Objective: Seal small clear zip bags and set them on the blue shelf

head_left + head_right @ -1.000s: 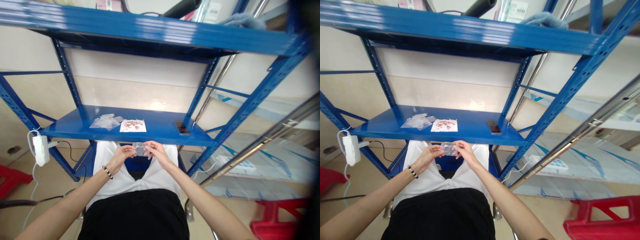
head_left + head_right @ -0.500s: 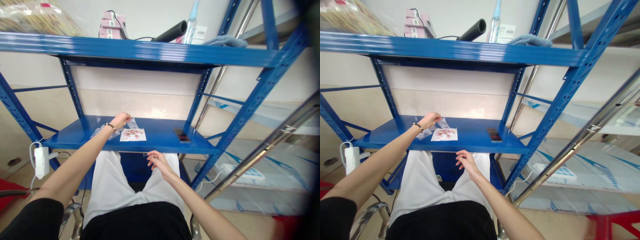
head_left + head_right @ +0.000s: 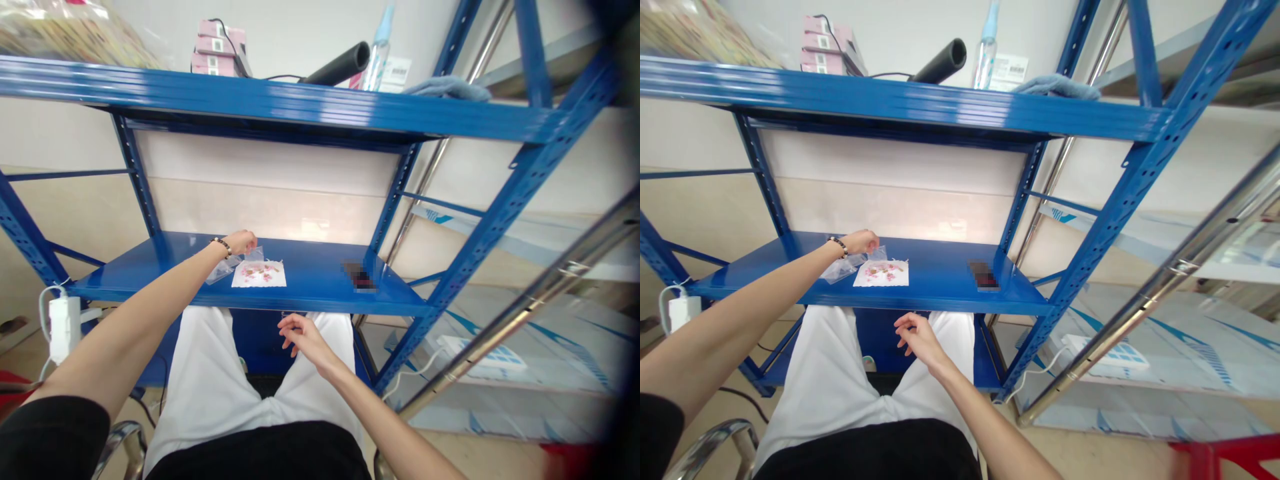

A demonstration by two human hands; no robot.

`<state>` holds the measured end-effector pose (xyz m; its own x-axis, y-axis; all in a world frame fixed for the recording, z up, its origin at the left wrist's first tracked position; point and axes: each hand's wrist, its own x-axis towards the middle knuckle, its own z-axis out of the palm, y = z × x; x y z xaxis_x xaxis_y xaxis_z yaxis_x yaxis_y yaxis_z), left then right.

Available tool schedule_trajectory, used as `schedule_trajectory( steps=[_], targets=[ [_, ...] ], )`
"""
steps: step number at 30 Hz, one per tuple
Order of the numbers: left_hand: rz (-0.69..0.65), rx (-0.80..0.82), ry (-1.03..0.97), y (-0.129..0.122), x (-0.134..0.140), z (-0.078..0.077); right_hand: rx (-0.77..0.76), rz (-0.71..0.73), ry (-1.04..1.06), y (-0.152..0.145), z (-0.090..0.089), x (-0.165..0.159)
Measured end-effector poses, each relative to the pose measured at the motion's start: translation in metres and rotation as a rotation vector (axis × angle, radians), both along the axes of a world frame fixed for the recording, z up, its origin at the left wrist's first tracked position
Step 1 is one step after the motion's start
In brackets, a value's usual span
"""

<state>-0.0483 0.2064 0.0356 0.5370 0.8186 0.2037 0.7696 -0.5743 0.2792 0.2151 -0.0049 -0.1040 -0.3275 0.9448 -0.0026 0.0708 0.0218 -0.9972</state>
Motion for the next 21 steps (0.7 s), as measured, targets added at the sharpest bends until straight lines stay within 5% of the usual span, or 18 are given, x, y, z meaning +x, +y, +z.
schedule_trajectory(
  steps=[21],
  targets=[
    [0.087,0.083,0.18,0.012,-0.008,0.016,0.058,0.045,-0.095,0.003,-0.004,-0.004]
  ],
)
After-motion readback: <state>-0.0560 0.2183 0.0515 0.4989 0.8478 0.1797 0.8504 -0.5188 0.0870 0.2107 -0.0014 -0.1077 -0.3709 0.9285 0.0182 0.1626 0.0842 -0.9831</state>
